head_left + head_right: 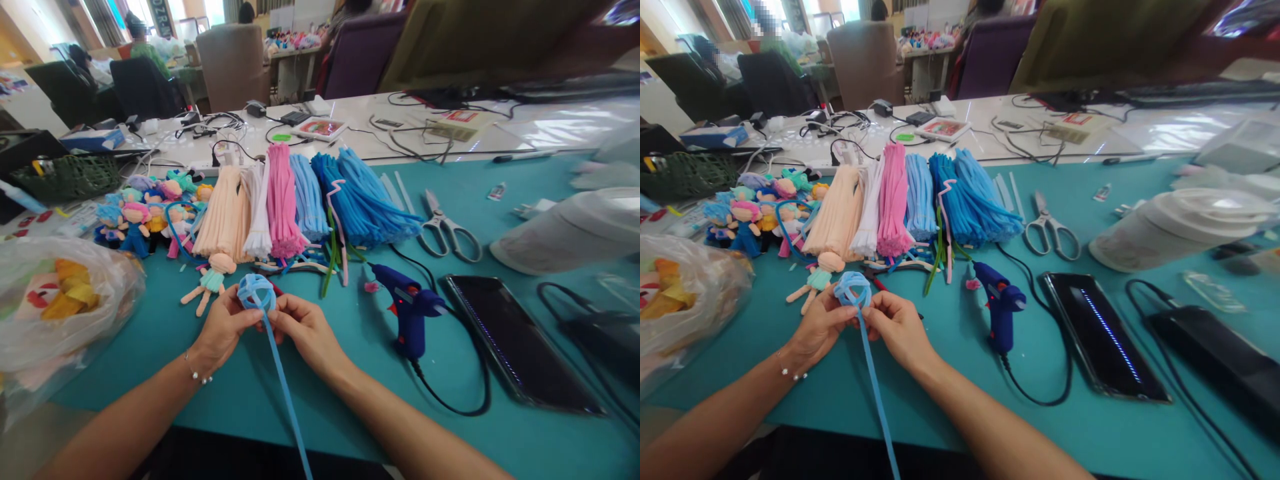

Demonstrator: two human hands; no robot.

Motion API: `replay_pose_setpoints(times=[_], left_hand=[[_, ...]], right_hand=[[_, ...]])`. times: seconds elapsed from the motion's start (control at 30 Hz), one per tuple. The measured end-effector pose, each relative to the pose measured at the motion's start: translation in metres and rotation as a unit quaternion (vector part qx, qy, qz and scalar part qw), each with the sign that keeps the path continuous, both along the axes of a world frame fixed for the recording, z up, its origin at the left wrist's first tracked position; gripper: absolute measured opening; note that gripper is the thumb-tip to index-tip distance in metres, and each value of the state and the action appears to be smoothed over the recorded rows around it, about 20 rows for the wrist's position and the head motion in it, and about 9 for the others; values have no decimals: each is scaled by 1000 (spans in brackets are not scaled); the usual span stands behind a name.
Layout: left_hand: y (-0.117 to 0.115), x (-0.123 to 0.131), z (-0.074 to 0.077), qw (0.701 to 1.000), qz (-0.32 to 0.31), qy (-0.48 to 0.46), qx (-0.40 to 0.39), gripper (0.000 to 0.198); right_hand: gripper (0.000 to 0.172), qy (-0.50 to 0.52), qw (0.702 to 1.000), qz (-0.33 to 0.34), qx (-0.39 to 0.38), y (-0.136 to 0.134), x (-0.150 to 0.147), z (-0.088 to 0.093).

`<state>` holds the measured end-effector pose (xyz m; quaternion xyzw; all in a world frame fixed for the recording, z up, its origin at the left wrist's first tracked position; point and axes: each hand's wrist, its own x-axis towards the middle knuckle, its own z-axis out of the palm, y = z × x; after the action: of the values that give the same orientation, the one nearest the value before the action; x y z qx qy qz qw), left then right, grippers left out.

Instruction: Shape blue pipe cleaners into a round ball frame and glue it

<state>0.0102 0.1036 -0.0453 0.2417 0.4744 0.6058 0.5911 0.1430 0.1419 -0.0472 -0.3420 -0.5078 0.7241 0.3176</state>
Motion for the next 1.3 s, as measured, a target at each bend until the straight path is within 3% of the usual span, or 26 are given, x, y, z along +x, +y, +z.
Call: replay_pose_setpoints(times=[0.83,1.07,1.3], left_hand=[[-1,-2,-3,1000,-15,5,-9,30],[1,-2,-1,1000,26,13,-9,29],[1,-2,-2,999,42,7,6,26]], right_hand=[[27,-6,1000,3,-7,1,0,2],[22,-27,1000,3,-9,1,2,3],[34,-35,999,14,-19,-1,-2,3]])
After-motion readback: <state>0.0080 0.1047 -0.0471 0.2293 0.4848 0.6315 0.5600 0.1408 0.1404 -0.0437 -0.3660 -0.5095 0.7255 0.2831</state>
